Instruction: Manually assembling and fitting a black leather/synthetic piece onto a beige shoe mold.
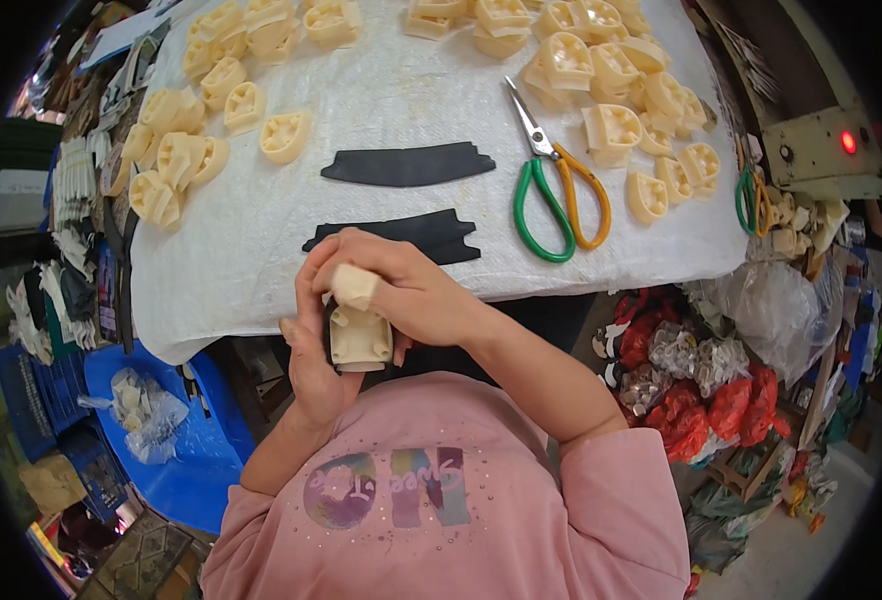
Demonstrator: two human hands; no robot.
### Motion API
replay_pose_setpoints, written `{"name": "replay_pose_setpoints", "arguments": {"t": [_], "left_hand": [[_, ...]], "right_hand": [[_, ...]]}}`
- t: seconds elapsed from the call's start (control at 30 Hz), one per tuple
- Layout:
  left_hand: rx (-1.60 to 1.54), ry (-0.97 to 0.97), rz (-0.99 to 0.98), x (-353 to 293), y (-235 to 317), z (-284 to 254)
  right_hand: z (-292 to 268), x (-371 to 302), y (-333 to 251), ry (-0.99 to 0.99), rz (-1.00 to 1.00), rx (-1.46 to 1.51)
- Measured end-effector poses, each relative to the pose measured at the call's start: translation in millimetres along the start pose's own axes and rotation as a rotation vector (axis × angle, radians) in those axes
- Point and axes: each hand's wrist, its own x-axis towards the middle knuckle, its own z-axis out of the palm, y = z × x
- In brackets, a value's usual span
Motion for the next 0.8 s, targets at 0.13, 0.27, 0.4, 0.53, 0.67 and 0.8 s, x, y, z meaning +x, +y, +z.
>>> {"name": "replay_pose_setpoints", "arguments": {"t": [0.13,0.27,0.4,0.53,0.67,0.8], "left_hand": [[0.201,-0.022,0.053,-1.7,-1.9,-5.6],[0.341,0.031,0.224,3.0,-2.2,-5.3],[0.203,0.261,0.142,4.9,2.2,6.2],[-0.012,0.275,0.128,6.1,13.2,4.4],[0.003,0.243,0.172,2.3,6.5,-0.4],[-0.036,0.251,0.160,3.8,2.0,7.4]], "right_hand": [[-9.9,-1.9,-3.7,-0.159,0.013,-0.099],[7.2,-7.2,9.4,0.006,-0.223,-0.257],[12.0,-13.3,20.4,0.086,-0.317,-0.381],[22.2,-24.0,28.0,0.132,-0.250,-0.290],[24.0,-29.1,19.4,0.117,-0.133,-0.252],[24.2,-23.9,22.7,0.203,-0.222,-0.277]]}}
